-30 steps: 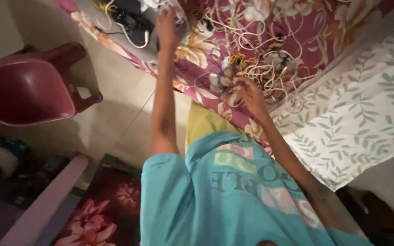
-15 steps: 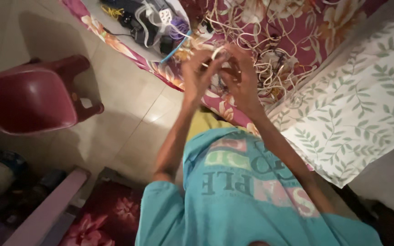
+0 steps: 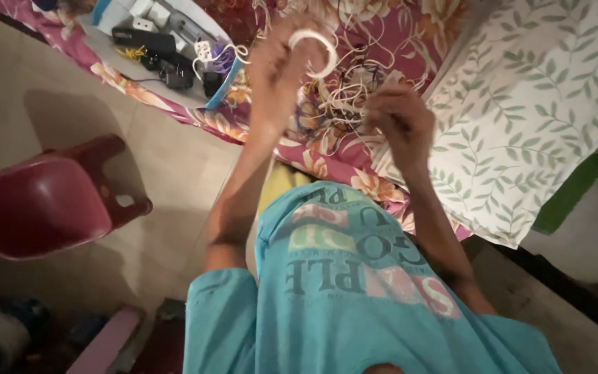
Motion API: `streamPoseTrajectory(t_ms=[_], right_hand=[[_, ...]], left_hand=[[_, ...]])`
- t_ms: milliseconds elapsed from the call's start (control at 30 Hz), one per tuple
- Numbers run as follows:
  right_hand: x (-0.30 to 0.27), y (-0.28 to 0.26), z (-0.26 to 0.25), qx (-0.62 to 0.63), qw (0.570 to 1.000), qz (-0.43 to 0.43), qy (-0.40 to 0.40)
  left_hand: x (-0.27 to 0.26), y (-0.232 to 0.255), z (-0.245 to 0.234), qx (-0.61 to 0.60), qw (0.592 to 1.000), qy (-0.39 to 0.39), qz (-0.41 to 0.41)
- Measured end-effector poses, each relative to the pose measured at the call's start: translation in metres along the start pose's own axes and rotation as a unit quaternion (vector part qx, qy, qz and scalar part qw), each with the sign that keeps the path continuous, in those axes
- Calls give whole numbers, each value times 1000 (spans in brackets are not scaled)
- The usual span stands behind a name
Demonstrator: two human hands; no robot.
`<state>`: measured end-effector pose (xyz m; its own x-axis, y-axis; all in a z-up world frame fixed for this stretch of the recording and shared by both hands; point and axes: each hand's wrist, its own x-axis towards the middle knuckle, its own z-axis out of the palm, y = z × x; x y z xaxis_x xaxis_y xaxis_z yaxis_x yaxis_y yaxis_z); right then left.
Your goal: The person stands over a bed covered with a floral sheet and untangles a pile of various cables. They pick up individual cords, separate them from the tangle, and coil them neatly by hand. The organized cables are placed into a blue plastic container positioned on the bed.
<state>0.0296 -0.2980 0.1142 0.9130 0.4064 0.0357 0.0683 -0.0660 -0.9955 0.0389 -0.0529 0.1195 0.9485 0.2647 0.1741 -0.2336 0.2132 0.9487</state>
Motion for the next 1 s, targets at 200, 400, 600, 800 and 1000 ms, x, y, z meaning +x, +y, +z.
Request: streamPoseTrajectory(t_ms=[200, 400, 600, 800, 1000], right_hand=[[-31, 12, -50, -35, 993, 113, 13], [-36, 19, -54, 68, 988, 140, 24], [-53, 58, -35, 24, 985, 172, -23], [-76, 78, -12, -87, 968, 230, -59], [-87, 108, 7, -104, 945, 311, -19]], left_hand=[[1, 5, 29, 152, 976, -73, 135], [-27, -63, 51, 316, 934, -109, 122], [-45, -185, -41, 367, 925, 56, -82], [-82, -340, -116, 511, 858, 54, -4], [-86, -423, -94, 649, 758, -63, -22]])
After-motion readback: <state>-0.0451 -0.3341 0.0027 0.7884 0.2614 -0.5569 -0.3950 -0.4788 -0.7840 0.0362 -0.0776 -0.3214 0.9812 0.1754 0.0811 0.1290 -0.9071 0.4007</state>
